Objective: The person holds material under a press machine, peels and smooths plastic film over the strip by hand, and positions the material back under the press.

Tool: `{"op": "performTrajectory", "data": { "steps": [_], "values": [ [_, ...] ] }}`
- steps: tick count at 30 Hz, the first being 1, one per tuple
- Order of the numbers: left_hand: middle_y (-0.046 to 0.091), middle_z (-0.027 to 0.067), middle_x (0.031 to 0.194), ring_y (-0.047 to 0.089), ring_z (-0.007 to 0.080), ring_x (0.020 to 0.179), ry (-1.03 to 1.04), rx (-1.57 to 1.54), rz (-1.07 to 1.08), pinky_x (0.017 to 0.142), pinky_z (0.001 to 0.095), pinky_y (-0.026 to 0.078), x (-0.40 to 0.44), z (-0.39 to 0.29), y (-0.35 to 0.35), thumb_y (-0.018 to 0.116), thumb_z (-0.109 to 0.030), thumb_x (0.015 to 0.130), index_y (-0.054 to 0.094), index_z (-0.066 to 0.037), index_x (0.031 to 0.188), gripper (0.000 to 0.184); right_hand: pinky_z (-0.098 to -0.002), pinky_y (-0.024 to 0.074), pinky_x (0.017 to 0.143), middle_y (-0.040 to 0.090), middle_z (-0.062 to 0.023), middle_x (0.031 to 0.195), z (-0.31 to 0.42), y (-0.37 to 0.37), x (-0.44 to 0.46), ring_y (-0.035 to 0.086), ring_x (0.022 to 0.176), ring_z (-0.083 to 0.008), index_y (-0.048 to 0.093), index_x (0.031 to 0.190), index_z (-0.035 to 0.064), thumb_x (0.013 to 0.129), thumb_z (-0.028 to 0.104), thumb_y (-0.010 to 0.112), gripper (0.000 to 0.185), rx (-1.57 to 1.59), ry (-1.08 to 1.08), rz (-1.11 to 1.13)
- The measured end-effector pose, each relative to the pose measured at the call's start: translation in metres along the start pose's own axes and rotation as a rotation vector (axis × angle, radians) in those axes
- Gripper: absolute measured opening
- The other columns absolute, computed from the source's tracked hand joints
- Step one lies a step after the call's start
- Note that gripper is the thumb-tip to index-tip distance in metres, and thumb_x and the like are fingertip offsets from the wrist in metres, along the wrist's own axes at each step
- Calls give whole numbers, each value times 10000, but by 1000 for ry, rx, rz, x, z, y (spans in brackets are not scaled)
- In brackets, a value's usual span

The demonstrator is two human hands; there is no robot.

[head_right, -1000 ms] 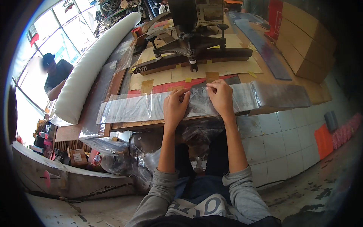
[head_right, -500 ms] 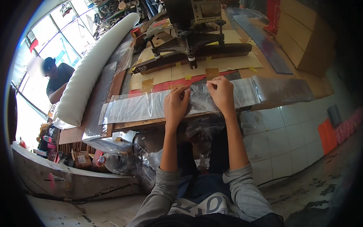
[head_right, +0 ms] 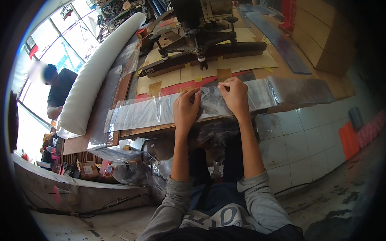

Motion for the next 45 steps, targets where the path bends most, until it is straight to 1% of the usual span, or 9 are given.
{"op": "performTrajectory", "data": {
  "steps": [16,25,28,31,34,37,40,43,45],
  "values": [
    [625,148,833,627,300,725,16,2,-10,664,386,480,-1,0,0,617,-156,858,690,-1,980,210,-339,506,663,658,-152,826,-1,0,-1,644,720,-277,731,867,13,760,75,699,128,-9,4,7],
    [616,148,810,616,311,715,32,-5,-24,656,398,473,-2,2,1,619,-158,855,688,2,973,210,-338,508,669,658,-145,825,-1,0,-1,647,722,-275,733,867,22,760,82,698,127,-27,-13,7],
    [616,148,810,613,311,713,44,-2,-34,657,400,472,-2,2,1,619,-158,854,687,3,973,211,-336,511,676,661,-138,826,0,0,-1,648,724,-272,735,863,25,760,85,699,124,-18,18,11],
    [614,147,800,613,309,707,47,-20,-47,654,396,471,-2,2,2,625,-162,850,687,3,968,212,-330,513,678,660,-138,824,-1,0,0,648,719,-271,734,861,24,757,83,703,124,-39,-22,13],
    [621,144,802,616,296,699,39,-35,-39,648,381,472,-2,3,0,636,-170,843,686,-13,984,217,-328,517,686,662,-133,832,-4,0,0,654,731,-257,731,875,25,758,89,711,136,-36,-13,27],
    [631,138,812,620,275,692,-16,-136,11,642,367,470,0,3,-2,647,-177,835,684,-35,1008,227,-324,520,700,664,-126,841,-2,-1,1,661,752,-239,728,898,27,760,101,719,157,-20,27,66],
    [639,126,821,617,253,680,-17,-185,85,641,351,471,2,8,0,652,-178,832,682,-52,1023,231,-314,522,706,664,-120,853,-6,-2,5,666,762,-222,723,929,30,765,123,727,189,4,59,134],
    [638,119,834,611,241,680,23,-308,127,642,343,472,3,8,-4,651,-166,834,685,-57,1017,216,-293,518,699,681,-128,878,-4,-6,11,668,767,-205,710,981,21,770,144,731,244,-55,103,244],
    [661,97,873,590,192,683,74,-264,128,658,306,469,3,8,-5,642,-131,837,688,-53,1031,213,-288,517,688,692,-137,889,1,-12,16,667,747,-188,694,1017,1,777,159,731,290,-6,124,315]
  ]
}}
Point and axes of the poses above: each hand's wrist, its own x-axis towards the middle knuckle, its own y-axis out of the palm, z = x × y, the point moved 2 cm from there along x, towards the middle knuckle
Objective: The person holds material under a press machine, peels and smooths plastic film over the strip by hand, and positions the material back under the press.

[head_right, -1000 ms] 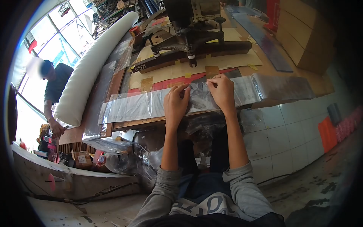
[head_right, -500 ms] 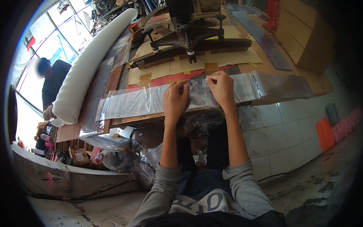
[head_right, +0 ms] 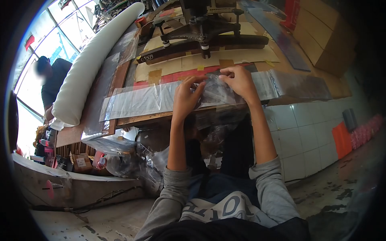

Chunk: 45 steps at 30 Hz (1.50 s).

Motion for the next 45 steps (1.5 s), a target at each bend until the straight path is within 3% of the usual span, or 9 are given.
{"op": "performTrajectory", "data": {
  "steps": [4,11,14,17,20,23,29,35,45],
  "values": [
    [629,129,875,603,241,696,46,-28,-17,654,341,475,0,-1,-3,650,-123,830,696,-52,1003,193,-288,517,665,706,-143,890,-1,-3,18,659,696,-166,670,1060,-37,789,192,729,359,143,159,162],
    [670,58,920,544,112,698,-13,-144,-21,667,261,451,3,2,-5,627,-88,844,699,-48,1041,213,-269,518,640,702,-118,866,-25,0,70,644,682,-131,670,1042,-40,818,190,711,324,68,170,305],
    [665,53,880,553,89,678,-48,-247,33,653,248,452,1,5,-8,623,-77,847,703,-49,1037,208,-258,516,633,693,-92,869,-32,0,75,634,685,-111,667,1023,-48,829,203,703,319,295,235,304],
    [673,65,790,593,93,644,-41,-248,94,619,253,474,1,1,-9,624,-70,840,710,-56,1029,209,-314,525,692,684,-147,897,-41,4,80,659,768,-209,649,999,-79,788,230,728,382,228,230,253],
    [682,55,773,598,69,652,-156,-366,209,579,224,491,-1,-1,-8,608,-98,881,701,-25,1045,202,-388,507,795,662,-223,958,-31,5,88,639,888,-350,638,982,-81,732,244,749,425,-358,-136,137],
    [673,55,786,620,71,702,-165,-406,276,559,201,511,-3,-1,-10,586,-111,918,683,16,1058,212,-436,464,882,635,-263,996,-36,14,103,577,1004,-427,646,956,-55,701,236,743,399,-518,-160,265],
    [684,68,790,638,80,708,-156,-401,300,562,202,518,-4,-2,-10,581,-117,924,678,23,1065,221,-448,459,894,620,-248,1039,-46,17,105,552,1075,-405,640,979,-43,731,125,671,301,-458,-177,162],
    [687,67,785,632,76,695,-177,-373,292,559,201,513,-5,-2,-8,571,-126,930,682,14,1068,225,-443,478,821,642,-178,988,-38,17,101,585,1003,-376,648,945,42,706,7,552,260,-485,-185,72],
    [704,44,738,595,56,548,-237,-193,221,526,207,490,-3,-8,-5,586,-147,910,698,-27,1066,226,-415,483,800,657,-145,878,-28,-8,94,619,899,-342,695,1005,92,722,29,543,328,-360,-289,238]
  ]
}}
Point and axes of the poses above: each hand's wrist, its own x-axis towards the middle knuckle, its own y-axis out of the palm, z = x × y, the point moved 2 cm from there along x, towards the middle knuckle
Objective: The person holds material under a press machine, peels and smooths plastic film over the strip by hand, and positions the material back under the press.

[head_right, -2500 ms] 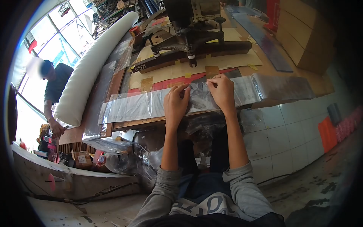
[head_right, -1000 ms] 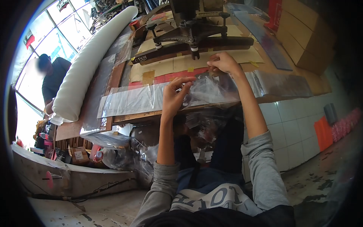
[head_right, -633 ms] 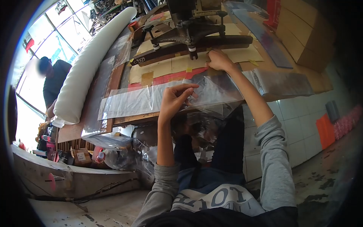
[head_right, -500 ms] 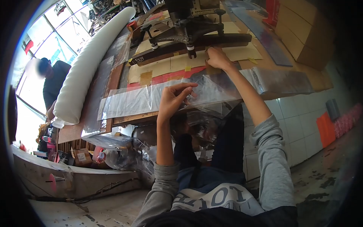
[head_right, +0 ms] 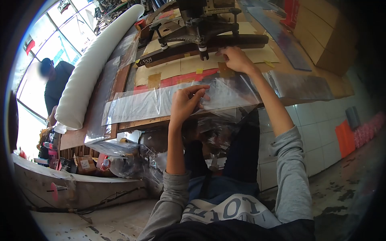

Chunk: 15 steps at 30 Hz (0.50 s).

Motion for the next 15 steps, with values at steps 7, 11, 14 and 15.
{"op": "performTrajectory", "data": {
  "steps": [7,11,14,15],
  "values": [
    [706,71,709,640,121,513,48,47,-66,512,241,481,2,4,3,596,-146,893,705,-19,1016,208,-404,446,916,641,-160,1039,10,-1,-28,570,1035,-325,685,1030,21,802,121,600,263,-193,-40,125],
    [708,62,734,639,88,560,24,89,-95,529,226,493,1,0,4,592,-133,894,698,-20,1054,222,-401,398,1000,599,-184,1197,25,-3,-42,534,1130,-336,621,1126,-42,905,193,539,333,-176,17,226],
    [709,66,734,655,107,578,35,86,-163,560,236,501,1,-3,4,594,-130,892,700,-17,1037,212,-403,401,1002,571,-201,1244,38,-6,-37,520,1155,-353,569,1207,-34,951,261,489,399,-196,2,302],
    [709,64,733,661,113,591,46,83,-195,574,243,505,5,-2,3,596,-130,891,701,-16,1028,207,-405,401,1003,566,-201,1251,37,-3,-31,514,1167,-352,563,1214,-34,953,270,486,408,-185,13,307]
  ]
}}
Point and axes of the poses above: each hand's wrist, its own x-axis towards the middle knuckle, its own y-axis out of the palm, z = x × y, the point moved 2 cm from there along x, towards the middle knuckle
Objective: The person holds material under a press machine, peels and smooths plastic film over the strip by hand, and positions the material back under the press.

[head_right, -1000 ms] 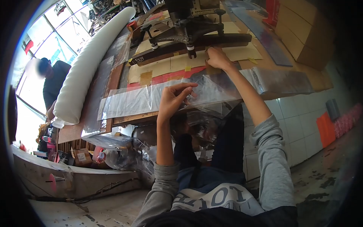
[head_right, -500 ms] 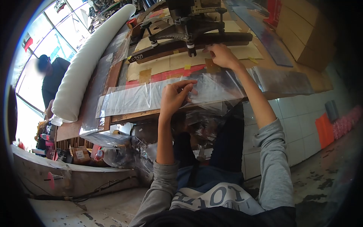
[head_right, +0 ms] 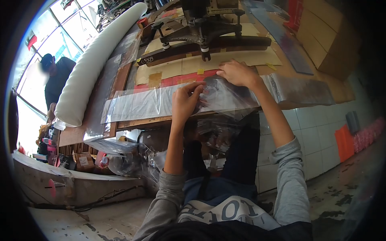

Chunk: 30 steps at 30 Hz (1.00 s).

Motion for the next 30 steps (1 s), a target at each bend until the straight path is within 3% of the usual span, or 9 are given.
{"op": "performTrajectory", "data": {
  "steps": [4,8,11,13,17,20,22,26,30],
  "values": [
    [713,87,752,693,160,656,11,-32,-70,630,273,513,12,10,2,601,-134,883,705,-9,992,196,-404,398,1010,529,-197,1301,-9,18,28,488,1213,-345,537,1244,-27,961,297,470,436,45,39,42],
    [691,152,754,690,253,681,178,297,-150,648,331,513,22,9,1,598,-142,869,697,0,956,195,-421,392,1014,471,-172,1375,-8,34,36,469,1242,-331,506,1284,-5,965,303,458,447,42,5,-86],
    [683,158,741,685,270,710,132,260,-125,655,338,510,25,7,1,601,-146,860,698,-3,955,197,-622,336,999,384,-76,1467,-4,38,34,432,1295,-269,470,1314,38,974,286,425,423,20,64,-83],
    [683,152,734,685,269,715,45,174,-68,651,336,510,24,7,0,600,-149,862,699,-6,954,196,-615,334,1004,415,-77,1443,-1,39,29,437,1289,-268,472,1312,39,970,276,435,418,16,69,-138],
    [689,138,724,687,245,681,108,190,-118,638,334,507,21,15,3,598,-142,872,687,-2,972,194,-609,336,1000,473,-85,1389,1,40,26,461,1260,-265,489,1301,40,960,257,464,405,22,62,-215],
    [683,140,720,679,249,666,98,144,-133,638,343,504,19,13,4,604,-128,870,671,7,994,195,-530,350,989,523,-97,1340,4,37,24,471,1239,-289,543,1274,49,967,273,466,388,2,91,-254],
    [673,148,733,667,262,675,77,149,-130,656,347,502,20,11,4,614,-115,862,659,15,1008,201,-531,342,992,548,-101,1304,9,31,21,484,1220,-292,566,1243,41,965,268,469,372,31,100,-268],
    [634,184,949,636,290,828,174,283,-237,746,355,495,18,14,4,643,-112,841,653,18,1024,225,-493,379,976,591,-143,1209,8,24,21,514,1170,-301,595,1189,11,926,232,525,351,42,163,-324],
    [584,208,1115,597,332,995,308,476,-214,852,396,472,20,17,2,660,-144,830,638,7,1083,296,-528,443,870,593,-185,1083,-18,37,26,558,1053,-336,644,1050,7,838,190,582,286,61,173,-569]
  ]
}}
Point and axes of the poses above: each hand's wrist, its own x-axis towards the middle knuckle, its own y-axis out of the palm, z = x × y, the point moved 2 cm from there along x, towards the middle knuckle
